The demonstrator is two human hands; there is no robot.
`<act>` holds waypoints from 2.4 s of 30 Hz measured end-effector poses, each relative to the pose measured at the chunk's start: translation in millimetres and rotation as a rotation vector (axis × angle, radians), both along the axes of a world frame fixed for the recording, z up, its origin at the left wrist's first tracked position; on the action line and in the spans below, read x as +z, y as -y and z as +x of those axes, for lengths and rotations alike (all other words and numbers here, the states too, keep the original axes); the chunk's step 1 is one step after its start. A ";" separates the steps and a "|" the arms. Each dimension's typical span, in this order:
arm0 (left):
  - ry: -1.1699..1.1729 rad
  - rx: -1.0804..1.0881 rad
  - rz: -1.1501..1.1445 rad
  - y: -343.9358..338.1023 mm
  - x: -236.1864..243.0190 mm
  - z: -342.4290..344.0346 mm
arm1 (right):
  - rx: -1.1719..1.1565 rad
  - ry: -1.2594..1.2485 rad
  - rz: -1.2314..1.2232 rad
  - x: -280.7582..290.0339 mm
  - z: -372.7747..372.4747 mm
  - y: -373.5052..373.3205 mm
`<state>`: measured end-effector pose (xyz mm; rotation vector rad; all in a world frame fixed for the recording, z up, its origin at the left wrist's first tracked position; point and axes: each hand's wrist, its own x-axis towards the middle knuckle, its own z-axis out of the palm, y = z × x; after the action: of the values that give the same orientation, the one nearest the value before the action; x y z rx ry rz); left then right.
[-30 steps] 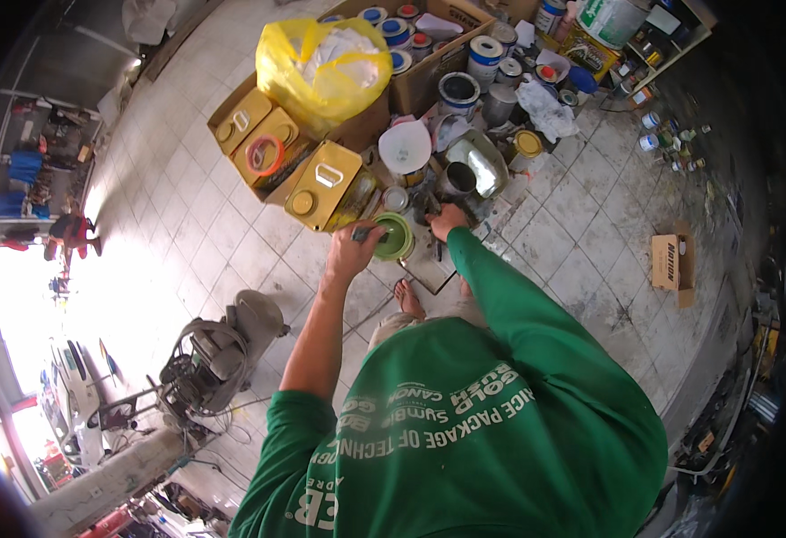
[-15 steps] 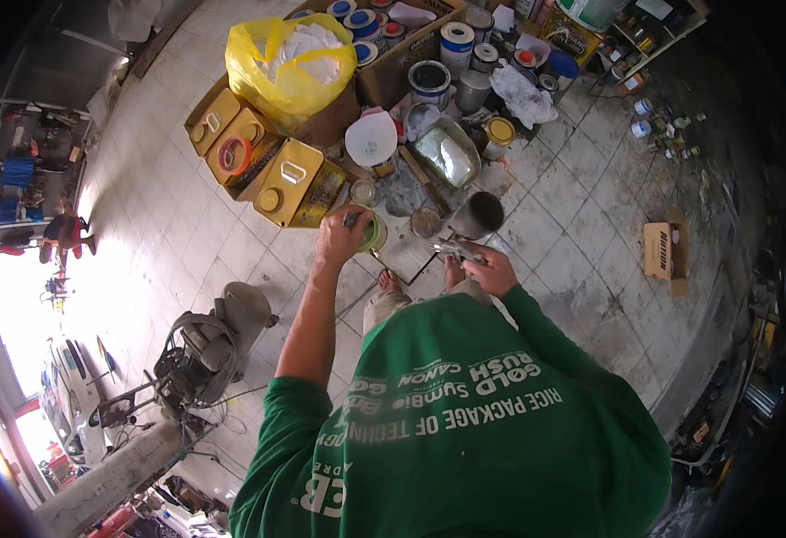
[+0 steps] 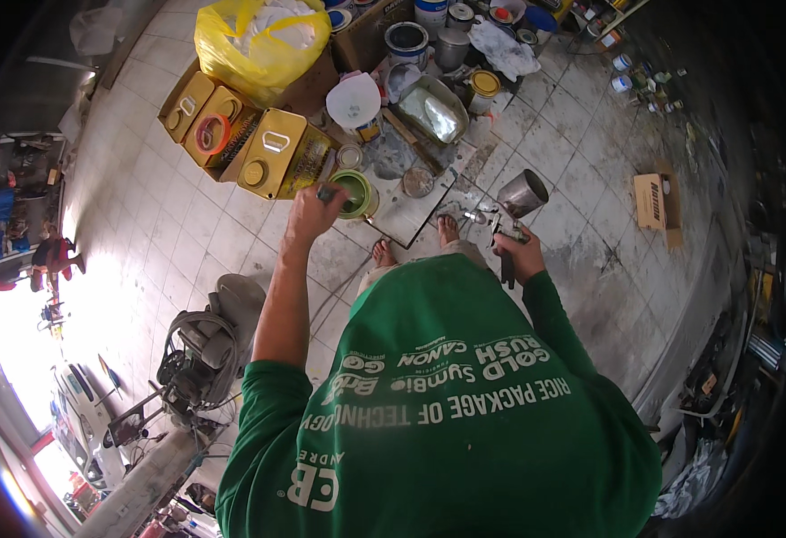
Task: The person secures a newspaper-covered object with orange tape, then walks through a workshop to retrieve a spray gun. They pour liquid from a yellow can into the spray gun and scoop green paint from a can into the gun's cup using a small tool.
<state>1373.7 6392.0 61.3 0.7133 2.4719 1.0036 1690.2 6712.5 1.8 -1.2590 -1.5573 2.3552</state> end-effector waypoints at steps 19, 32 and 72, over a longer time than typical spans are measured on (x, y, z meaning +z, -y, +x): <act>0.083 0.015 -0.043 -0.4 3.1 -11.6 | 0.465 -0.059 1.059 28.1 -24.4 33.6; -0.333 0.097 0.187 -10.1 -10.1 6.8 | 0.490 -0.163 0.662 31.3 -47.4 29.8; 0.194 -0.023 -0.002 -0.2 12.1 -10.2 | 0.710 -0.141 0.659 34.2 -73.8 33.3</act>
<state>1363.4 6392.2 73.3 0.6119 2.2930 1.0108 1616.3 6679.2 36.1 -0.4223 -2.7144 1.8123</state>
